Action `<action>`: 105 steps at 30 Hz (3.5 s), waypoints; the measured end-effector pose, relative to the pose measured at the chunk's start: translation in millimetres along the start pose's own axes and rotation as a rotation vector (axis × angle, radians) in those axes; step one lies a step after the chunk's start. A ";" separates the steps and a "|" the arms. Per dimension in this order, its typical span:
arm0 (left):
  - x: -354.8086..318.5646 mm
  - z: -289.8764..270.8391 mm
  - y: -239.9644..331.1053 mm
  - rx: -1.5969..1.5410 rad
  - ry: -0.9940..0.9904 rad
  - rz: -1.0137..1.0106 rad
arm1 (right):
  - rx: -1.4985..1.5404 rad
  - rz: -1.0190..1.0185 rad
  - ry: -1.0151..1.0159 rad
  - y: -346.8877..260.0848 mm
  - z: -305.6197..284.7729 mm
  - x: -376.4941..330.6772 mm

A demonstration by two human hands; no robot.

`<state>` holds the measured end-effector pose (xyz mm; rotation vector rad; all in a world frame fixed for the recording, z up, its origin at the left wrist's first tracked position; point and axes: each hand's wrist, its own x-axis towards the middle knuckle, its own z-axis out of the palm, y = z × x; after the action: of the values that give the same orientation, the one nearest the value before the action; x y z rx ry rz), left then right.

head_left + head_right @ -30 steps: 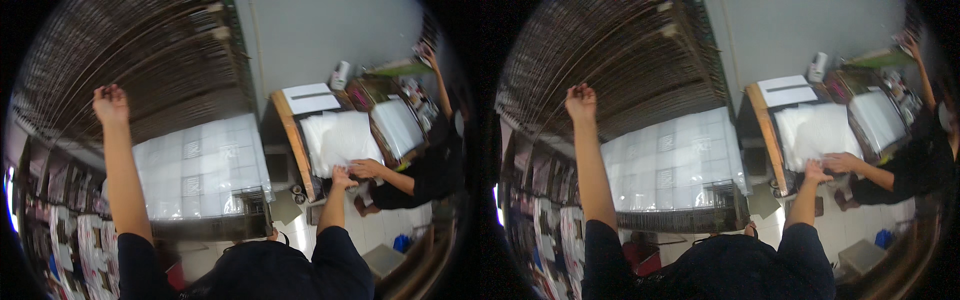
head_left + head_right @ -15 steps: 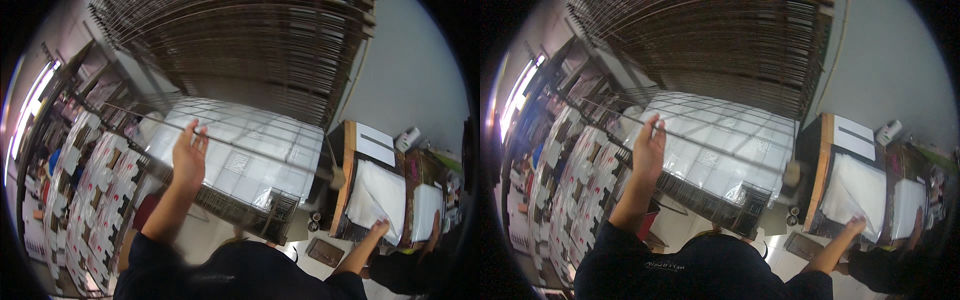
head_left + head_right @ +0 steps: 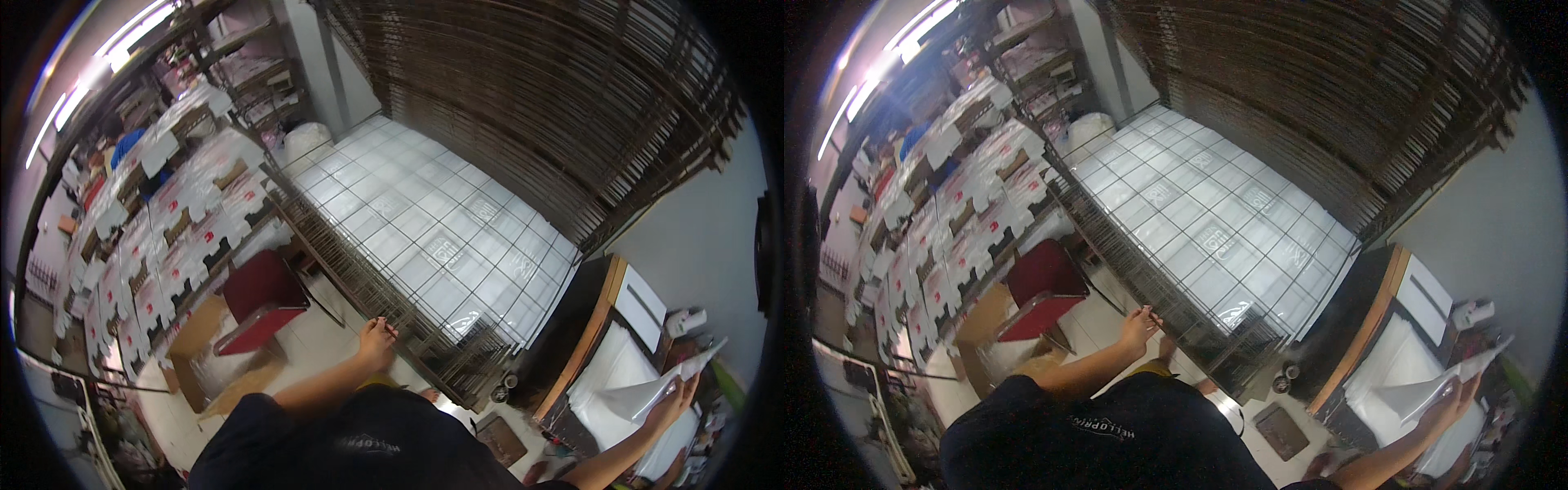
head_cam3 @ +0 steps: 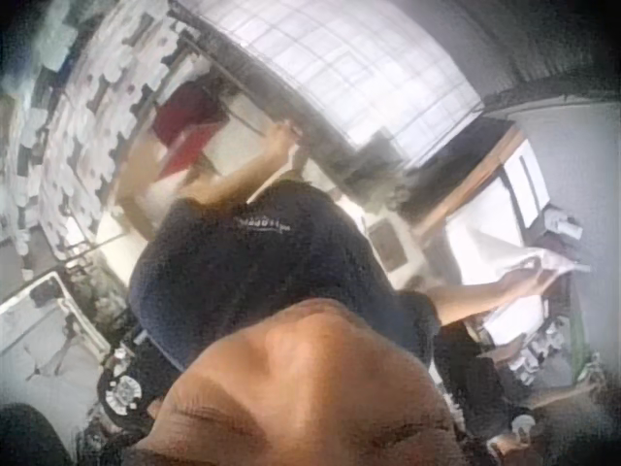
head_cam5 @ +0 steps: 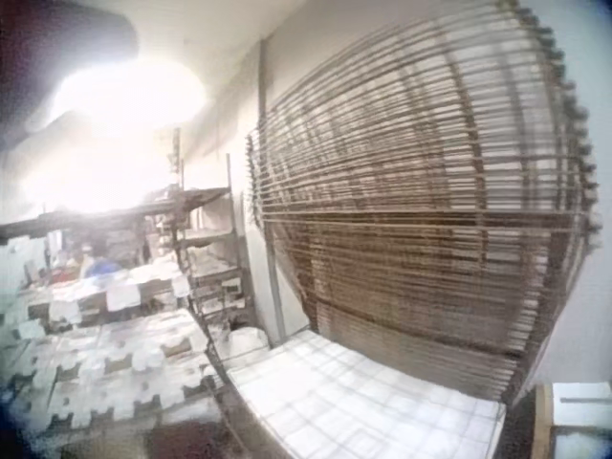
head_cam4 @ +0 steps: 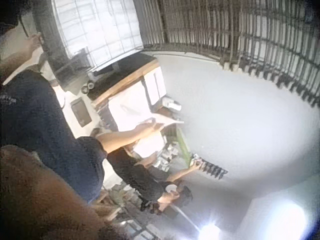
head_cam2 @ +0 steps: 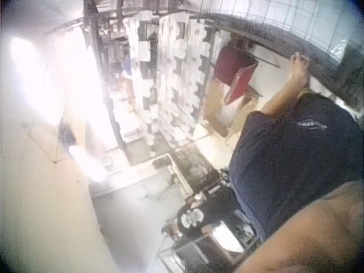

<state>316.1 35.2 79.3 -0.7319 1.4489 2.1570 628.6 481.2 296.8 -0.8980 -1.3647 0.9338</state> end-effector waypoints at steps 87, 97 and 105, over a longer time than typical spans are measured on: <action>233.9 -253.2 160.4 0.503 -0.088 -0.371 | -0.399 0.077 -0.675 245.3 870.5 -329.4; 245.1 -256.2 152.1 0.619 -0.114 -0.313 | -0.441 -0.171 -0.596 200.4 813.8 -343.8; 243.8 -224.7 136.6 1.032 -0.221 -0.139 | -0.400 -0.666 -0.780 117.1 691.7 -288.4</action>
<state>86.4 -207.1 -51.6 -0.1821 1.9851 1.0681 -62.9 248.4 89.5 -0.2778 -2.3858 0.4873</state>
